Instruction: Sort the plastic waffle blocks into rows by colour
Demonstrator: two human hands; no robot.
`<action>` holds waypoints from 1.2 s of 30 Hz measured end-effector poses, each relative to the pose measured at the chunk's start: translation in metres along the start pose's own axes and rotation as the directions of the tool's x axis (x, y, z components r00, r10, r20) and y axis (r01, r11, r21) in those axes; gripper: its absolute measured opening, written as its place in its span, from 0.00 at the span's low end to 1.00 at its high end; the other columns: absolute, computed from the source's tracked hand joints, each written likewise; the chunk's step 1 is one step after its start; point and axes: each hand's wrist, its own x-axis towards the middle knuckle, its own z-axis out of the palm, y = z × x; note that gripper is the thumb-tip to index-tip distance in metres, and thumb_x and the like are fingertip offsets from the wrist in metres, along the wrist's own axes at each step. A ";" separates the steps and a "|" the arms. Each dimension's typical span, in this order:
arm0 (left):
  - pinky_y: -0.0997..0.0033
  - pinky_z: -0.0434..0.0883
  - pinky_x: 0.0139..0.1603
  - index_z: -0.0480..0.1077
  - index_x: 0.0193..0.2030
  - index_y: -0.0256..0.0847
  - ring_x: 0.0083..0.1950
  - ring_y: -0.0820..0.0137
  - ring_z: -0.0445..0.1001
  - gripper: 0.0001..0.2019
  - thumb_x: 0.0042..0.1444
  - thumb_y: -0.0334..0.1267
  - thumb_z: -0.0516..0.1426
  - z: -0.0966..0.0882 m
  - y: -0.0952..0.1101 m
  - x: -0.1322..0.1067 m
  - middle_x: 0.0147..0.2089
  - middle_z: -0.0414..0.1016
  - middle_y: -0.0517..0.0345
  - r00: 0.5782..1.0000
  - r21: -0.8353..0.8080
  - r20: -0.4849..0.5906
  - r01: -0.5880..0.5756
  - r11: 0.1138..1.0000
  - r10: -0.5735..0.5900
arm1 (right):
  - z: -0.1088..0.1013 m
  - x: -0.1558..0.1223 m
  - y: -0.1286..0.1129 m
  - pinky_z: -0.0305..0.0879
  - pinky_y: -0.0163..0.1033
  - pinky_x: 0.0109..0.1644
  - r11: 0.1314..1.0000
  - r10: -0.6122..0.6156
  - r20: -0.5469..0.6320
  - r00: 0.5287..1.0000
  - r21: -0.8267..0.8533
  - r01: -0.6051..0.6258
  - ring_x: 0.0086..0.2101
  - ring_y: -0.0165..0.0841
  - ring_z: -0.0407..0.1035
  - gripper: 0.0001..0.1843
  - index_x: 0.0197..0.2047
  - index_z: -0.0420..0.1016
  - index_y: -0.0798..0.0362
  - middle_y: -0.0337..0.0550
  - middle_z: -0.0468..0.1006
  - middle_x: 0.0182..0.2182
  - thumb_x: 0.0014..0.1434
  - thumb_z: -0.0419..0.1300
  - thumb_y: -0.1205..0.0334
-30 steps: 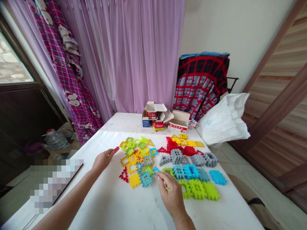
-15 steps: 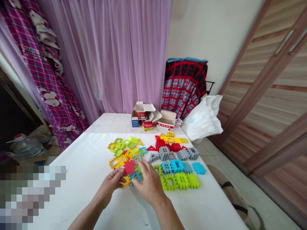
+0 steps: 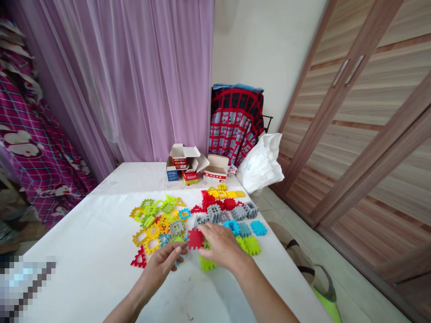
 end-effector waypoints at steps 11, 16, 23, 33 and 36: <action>0.59 0.72 0.46 0.70 0.54 0.41 0.44 0.58 0.76 0.27 0.56 0.54 0.46 -0.127 -0.053 -0.001 0.51 0.77 0.45 0.820 0.642 -0.532 0.230 0.732 0.209 | -0.068 0.049 0.170 0.62 0.38 0.49 0.890 0.346 0.076 0.935 -0.343 -0.302 0.49 0.42 0.69 0.29 0.57 0.71 0.49 0.50 0.72 0.51 0.51 0.63 0.53; 0.59 0.73 0.45 0.69 0.55 0.44 0.36 0.62 0.77 0.26 0.57 0.53 0.45 -0.132 -0.058 -0.003 0.51 0.77 0.48 0.808 0.599 -0.583 0.351 0.720 0.091 | -0.049 0.077 0.179 0.64 0.38 0.48 0.894 0.343 0.169 0.924 -0.360 -0.266 0.49 0.42 0.69 0.30 0.55 0.73 0.47 0.50 0.73 0.50 0.47 0.66 0.55; 0.58 0.71 0.52 0.72 0.51 0.47 0.49 0.56 0.76 0.21 0.54 0.49 0.50 -0.134 -0.066 0.001 0.51 0.77 0.54 0.805 0.641 -0.565 0.292 0.710 0.179 | -0.035 0.093 0.188 0.65 0.39 0.47 0.902 0.334 0.232 0.913 -0.359 -0.239 0.48 0.44 0.70 0.30 0.55 0.73 0.47 0.50 0.74 0.49 0.47 0.66 0.56; 0.57 0.70 0.54 0.70 0.54 0.44 0.53 0.56 0.74 0.24 0.57 0.51 0.46 -0.133 -0.068 0.000 0.54 0.76 0.51 0.818 0.617 -0.569 0.355 0.702 0.087 | -0.027 0.096 0.194 0.65 0.41 0.48 0.907 0.349 0.247 0.904 -0.333 -0.259 0.48 0.45 0.70 0.34 0.58 0.70 0.47 0.51 0.73 0.50 0.47 0.67 0.56; 0.59 0.71 0.53 0.71 0.53 0.46 0.51 0.57 0.75 0.22 0.56 0.50 0.47 -0.133 -0.069 0.000 0.53 0.77 0.53 0.804 0.612 -0.583 0.338 0.715 0.119 | -0.031 0.092 0.191 0.65 0.40 0.48 0.909 0.350 0.209 0.913 -0.310 -0.277 0.48 0.44 0.70 0.34 0.59 0.69 0.46 0.50 0.73 0.50 0.47 0.67 0.58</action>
